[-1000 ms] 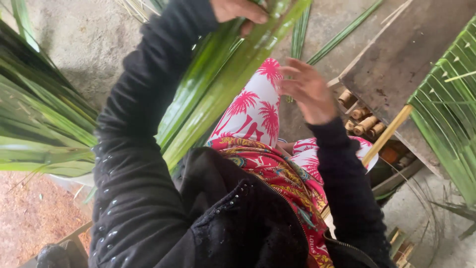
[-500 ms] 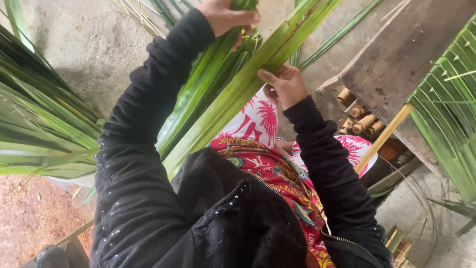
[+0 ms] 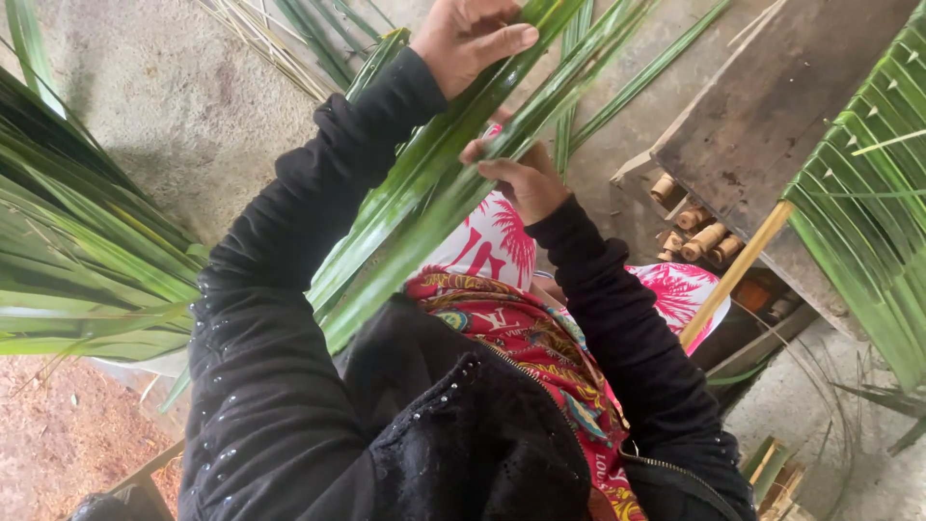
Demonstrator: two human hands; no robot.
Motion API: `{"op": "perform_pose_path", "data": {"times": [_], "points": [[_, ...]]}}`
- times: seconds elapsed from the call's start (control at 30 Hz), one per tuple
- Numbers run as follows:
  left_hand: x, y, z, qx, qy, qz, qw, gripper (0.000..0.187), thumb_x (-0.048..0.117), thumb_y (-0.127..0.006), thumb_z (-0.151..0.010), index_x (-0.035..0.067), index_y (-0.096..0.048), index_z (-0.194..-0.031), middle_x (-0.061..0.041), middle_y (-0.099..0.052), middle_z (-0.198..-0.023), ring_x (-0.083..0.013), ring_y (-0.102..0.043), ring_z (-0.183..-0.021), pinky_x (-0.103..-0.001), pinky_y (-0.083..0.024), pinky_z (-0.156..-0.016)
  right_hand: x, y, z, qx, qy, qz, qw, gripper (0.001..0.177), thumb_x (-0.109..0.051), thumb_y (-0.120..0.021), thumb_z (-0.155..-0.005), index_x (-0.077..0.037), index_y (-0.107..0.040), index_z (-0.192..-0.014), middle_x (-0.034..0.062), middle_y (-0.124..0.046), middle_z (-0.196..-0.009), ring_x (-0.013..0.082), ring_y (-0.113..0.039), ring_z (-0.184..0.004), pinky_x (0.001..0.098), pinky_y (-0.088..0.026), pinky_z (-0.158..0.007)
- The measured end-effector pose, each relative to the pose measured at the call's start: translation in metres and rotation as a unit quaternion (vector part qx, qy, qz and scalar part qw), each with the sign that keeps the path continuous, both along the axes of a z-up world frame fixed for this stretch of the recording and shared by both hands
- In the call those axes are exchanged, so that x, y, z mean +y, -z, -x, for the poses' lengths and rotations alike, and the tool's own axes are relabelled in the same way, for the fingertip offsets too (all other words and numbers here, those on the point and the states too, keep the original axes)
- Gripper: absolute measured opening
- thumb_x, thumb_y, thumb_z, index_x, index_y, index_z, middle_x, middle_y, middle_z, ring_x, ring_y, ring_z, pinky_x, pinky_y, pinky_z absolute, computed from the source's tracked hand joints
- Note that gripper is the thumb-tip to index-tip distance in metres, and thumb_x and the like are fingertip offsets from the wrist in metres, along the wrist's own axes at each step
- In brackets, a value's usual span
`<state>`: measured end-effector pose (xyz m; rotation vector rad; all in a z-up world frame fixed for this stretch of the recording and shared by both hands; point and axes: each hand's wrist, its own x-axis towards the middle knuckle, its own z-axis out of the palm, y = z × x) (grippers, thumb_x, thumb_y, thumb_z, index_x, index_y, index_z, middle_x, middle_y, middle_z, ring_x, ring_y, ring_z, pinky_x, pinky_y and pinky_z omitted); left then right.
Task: Weaving palm leaves onto a wooden frame to create a thatched panel
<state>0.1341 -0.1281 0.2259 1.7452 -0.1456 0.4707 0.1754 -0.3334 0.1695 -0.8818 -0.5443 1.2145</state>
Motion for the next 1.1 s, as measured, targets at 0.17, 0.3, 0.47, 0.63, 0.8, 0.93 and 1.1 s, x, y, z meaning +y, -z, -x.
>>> {"op": "perform_pose_path", "data": {"times": [0.17, 0.3, 0.47, 0.63, 0.8, 0.93, 1.1], "points": [[0.004, 0.001, -0.014, 0.01, -0.046, -0.07, 0.996, 0.023, 0.018, -0.074, -0.103, -0.004, -0.069, -0.109, -0.005, -0.064, -0.082, -0.0095, -0.055, -0.064, -0.022, -0.048, -0.056, -0.001, 0.026, -0.008, 0.068, -0.028, 0.064, 0.995, 0.022, 0.01, -0.064, -0.09, -0.001, -0.063, -0.109, 0.0098, -0.07, -0.098, 0.0165, -0.067, -0.078, 0.0262, -0.056, -0.071], [-0.002, -0.017, -0.021, 0.017, -0.095, -0.174, 0.98, 0.033, 0.029, -0.072, -0.1, -0.004, -0.074, -0.105, -0.01, -0.076, -0.087, -0.0154, -0.072, -0.067, -0.024, -0.061, -0.06, 0.0, 0.027, -0.003, 0.055, -0.008, 0.097, 0.994, 0.028, 0.009, -0.07, -0.087, -0.002, -0.062, -0.111, 0.0081, -0.068, -0.095, 0.0121, -0.059, -0.064, 0.019, -0.042, -0.051], [-0.011, -0.027, -0.032, 0.036, -0.111, -0.202, 0.972, 0.034, 0.034, -0.072, -0.098, 0.0, -0.078, -0.099, -0.006, -0.076, -0.079, -0.0132, -0.071, -0.061, -0.023, -0.059, -0.055, 0.0, 0.019, -0.002, 0.052, 0.021, 0.079, 0.995, 0.026, -0.005, -0.073, -0.093, -0.004, -0.064, -0.117, 0.0081, -0.07, -0.104, 0.0186, -0.07, -0.083, 0.03, -0.063, -0.069], [-0.014, -0.03, -0.033, 0.086, -0.068, -0.037, 0.993, 0.03, 0.028, -0.073, -0.095, 0.0, -0.075, -0.107, -0.004, -0.078, -0.095, -0.0104, -0.072, -0.079, -0.024, -0.062, -0.073, -0.002, 0.01, 0.0, 0.065, 0.021, -0.016, 0.998, 0.022, 0.004, -0.069, -0.096, -0.004, -0.067, -0.117, 0.006, -0.071, -0.103, 0.0131, -0.067, -0.084, 0.0249, -0.058, -0.073], [-0.006, 0.002, -0.045, 0.033, -0.074, -0.017, 0.997, 0.03, 0.022, -0.076, -0.103, 0.003, -0.064, -0.083, 0.002, -0.059, -0.071, -0.006, -0.051, -0.057, -0.024, -0.041, -0.048, -0.004, -0.004, -0.001, -0.21, 0.076, 0.009, 0.975, 0.017, -0.008, -0.074, -0.093, -0.002, -0.07, -0.109, 0.0022, -0.073, -0.098, 0.0097, -0.065, -0.082, 0.0226, -0.053, -0.079], [-0.024, -0.008, -0.042, -0.01, -0.083, 0.021, 0.996, 0.03, 0.017, -0.074, -0.102, 0.004, -0.058, -0.081, 0.003, -0.053, -0.072, -0.0061, -0.045, -0.06, -0.025, -0.038, -0.052, -0.004, -0.002, -0.005, -0.239, 0.073, 0.011, 0.968, 0.01, -0.005, -0.073, -0.093, 0.0, -0.07, -0.101, 0.0007, -0.07, -0.086, 0.0085, -0.06, -0.069, 0.0218, -0.051, -0.064], [-0.045, -0.027, -0.04, 0.003, -0.094, 0.123, 0.988, 0.026, 0.023, -0.074, -0.094, -0.003, -0.073, -0.092, -0.004, -0.071, -0.076, -0.0083, -0.063, -0.061, -0.025, -0.05, -0.05, -0.005, 0.003, -0.005, -0.167, 0.062, -0.026, 0.984, 0.017, -0.002, -0.074, -0.093, -0.001, -0.072, -0.11, 0.0021, -0.074, -0.1, 0.0089, -0.065, -0.084, 0.0213, -0.054, -0.079]]}}
